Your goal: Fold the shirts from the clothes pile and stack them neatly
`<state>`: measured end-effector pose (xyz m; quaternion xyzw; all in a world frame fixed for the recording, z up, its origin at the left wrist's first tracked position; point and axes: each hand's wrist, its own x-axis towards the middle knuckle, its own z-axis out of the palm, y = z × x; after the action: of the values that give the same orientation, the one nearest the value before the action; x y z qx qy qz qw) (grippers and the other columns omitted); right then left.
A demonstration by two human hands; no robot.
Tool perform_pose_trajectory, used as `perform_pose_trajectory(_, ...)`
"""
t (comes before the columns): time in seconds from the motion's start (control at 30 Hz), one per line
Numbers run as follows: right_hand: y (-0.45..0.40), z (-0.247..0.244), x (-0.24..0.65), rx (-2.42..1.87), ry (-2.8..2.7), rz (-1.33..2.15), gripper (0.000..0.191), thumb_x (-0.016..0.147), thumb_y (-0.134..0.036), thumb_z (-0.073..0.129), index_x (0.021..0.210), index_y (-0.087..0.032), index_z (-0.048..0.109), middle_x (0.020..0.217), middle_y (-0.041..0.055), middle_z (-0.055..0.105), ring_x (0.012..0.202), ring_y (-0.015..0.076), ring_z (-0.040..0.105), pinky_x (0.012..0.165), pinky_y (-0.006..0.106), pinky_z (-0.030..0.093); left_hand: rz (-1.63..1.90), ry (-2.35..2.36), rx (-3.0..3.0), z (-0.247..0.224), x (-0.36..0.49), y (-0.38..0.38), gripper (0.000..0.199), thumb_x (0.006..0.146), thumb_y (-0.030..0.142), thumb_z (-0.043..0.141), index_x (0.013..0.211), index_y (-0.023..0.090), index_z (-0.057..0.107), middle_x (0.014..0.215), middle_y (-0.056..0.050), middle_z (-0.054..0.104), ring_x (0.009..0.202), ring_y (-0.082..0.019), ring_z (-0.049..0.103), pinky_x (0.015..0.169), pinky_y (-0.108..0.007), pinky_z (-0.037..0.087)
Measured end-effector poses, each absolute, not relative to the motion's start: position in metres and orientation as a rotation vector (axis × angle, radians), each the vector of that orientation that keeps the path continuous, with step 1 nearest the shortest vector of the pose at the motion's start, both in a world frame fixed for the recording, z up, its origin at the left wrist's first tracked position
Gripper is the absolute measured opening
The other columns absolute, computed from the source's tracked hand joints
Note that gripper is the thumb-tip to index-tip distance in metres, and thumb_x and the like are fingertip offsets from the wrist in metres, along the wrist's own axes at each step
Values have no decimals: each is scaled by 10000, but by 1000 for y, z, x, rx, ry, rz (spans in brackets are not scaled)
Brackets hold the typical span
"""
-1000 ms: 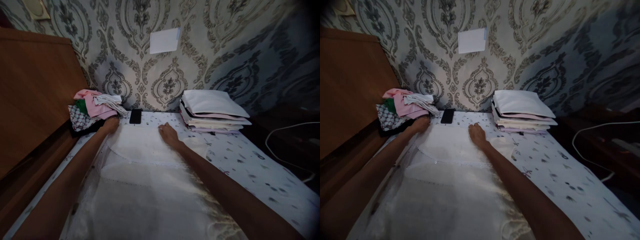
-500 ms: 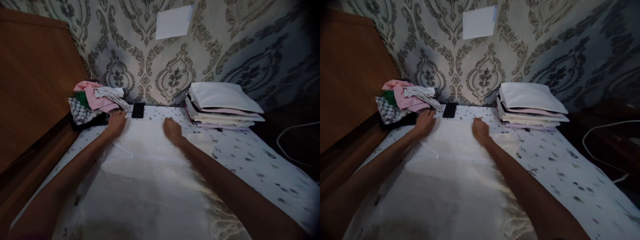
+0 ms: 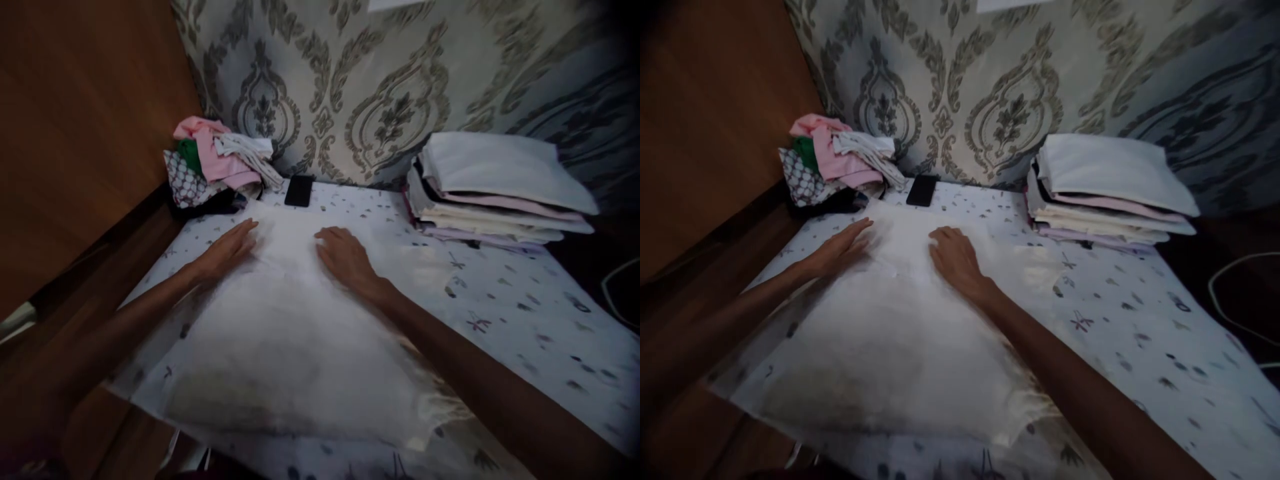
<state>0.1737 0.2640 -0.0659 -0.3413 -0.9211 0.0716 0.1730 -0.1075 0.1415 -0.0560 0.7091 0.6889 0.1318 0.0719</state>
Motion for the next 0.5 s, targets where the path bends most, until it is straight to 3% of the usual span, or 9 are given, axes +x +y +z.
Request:
perform_pose_trajectory(0.1, 210, -75, 176, -554, -2744, 365, 405, 1026, -349, 404, 1364, -178, 547, 1523, 167, 462, 1409, 311, 409, 1116, 515, 371, 289, 1894, 2156, -57, -78, 84, 625, 1025, 568, 281, 1575, 273, 237, 1691, -38, 180, 1544, -252, 199, 1246, -453, 212)
perform_pose_trajectory(0.2, 176, -82, 197, -463, -2797, 470, 440, 1046, -413, 377, 1410, -202, 507, 1586, 159, 382, 1463, 319, 340, 1142, 557, 333, 102, 1838, 2178, -62, -66, 37, 580, 1020, 552, 334, 1559, 351, 268, 1691, 9, 183, 1553, -268, 156, 1256, -521, 131)
perform_pose_trajectory(0.4, 146, -79, 288, -699, -2698, 537, 409, 1037, -435, 413, 1370, -242, 551, 1537, 127, 456, 1415, 314, 421, 1122, 544, 399, 115, 1956, 2216, -65, -75, -13, 543, 1002, 496, 345, 1533, 380, 347, 1682, 29, 206, 1546, -277, 186, 1250, -552, 148)
perform_pose_trajectory(0.5, 120, -70, 338, -881, -2551, 585, 364, 1033, -407, 435, 1338, -258, 566, 1493, 122, 492, 1368, 290, 478, 1063, 512, 478, 241, 1817, 2328, -63, -70, -26, 540, 963, 506, 409, 1501, 502, 356, 1646, 94, 296, 1482, -284, 356, 1240, -578, 187)
